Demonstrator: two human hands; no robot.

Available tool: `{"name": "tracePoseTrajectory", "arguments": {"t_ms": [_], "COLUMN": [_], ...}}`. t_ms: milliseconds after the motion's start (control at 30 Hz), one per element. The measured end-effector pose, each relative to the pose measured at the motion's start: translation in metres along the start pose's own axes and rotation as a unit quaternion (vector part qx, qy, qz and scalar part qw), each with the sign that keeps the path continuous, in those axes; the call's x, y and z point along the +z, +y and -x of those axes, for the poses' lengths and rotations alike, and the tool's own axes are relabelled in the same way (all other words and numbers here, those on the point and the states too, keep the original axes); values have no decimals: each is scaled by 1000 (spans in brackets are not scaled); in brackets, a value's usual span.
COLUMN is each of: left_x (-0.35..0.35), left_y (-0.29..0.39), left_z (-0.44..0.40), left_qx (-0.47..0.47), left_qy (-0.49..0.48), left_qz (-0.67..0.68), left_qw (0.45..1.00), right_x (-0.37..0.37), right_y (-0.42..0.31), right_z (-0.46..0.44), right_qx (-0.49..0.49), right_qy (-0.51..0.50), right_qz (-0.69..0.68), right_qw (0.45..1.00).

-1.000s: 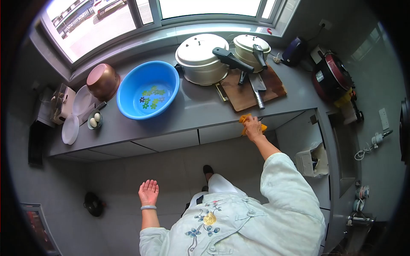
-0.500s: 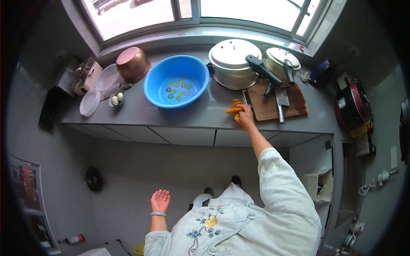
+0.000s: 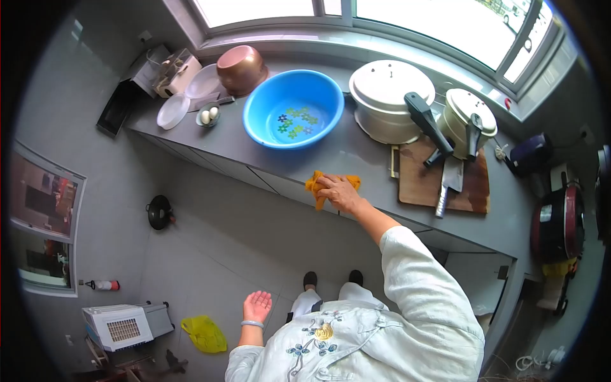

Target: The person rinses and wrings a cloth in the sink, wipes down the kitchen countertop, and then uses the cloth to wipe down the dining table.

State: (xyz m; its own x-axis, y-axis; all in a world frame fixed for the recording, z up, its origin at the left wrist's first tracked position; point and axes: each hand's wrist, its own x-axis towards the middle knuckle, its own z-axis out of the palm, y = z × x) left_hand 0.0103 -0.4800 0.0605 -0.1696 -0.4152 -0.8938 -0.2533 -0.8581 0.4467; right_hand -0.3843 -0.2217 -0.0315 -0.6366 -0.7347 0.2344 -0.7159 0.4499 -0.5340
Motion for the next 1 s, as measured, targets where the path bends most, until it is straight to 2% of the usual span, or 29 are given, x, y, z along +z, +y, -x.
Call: {"name": "tracePoseTrajectory", "arguments": {"t_ms": [33,67,367,700,833,900,967,1000], "left_x": [5,14,66,71,74,71,71,72], "left_y": [-8,-16,-57,-46,-45,-45,-44,-42], "left_z": [-4,-7,-6,-23,-26,-21,-26,-27], "left_qx": [-5,-7,-49,-83,-94,-101,-105,-109], "left_qy": [-17,-36,-86,-103,-100,-94,-101,-107], "left_qz": [-8,-13,-94,-229,-266,-279,-315,-323], "left_qw": [1000,999,991,964,954,950,938,934], "right_x": [-10,-18,-39,-77,-103,-134,-156,-161], "right_y": [-2,-7,13,18,31,33,39,32], "right_z": [12,26,151,282,360,392,430,445], "right_qx": [-43,-45,13,186,320,467,640,648], "right_qy": [-10,26,17,-9,2,-64,-95,-93], "right_qz": [26,44,221,277,375,345,276,278], "right_qw": [999,998,975,943,870,812,711,703]}}
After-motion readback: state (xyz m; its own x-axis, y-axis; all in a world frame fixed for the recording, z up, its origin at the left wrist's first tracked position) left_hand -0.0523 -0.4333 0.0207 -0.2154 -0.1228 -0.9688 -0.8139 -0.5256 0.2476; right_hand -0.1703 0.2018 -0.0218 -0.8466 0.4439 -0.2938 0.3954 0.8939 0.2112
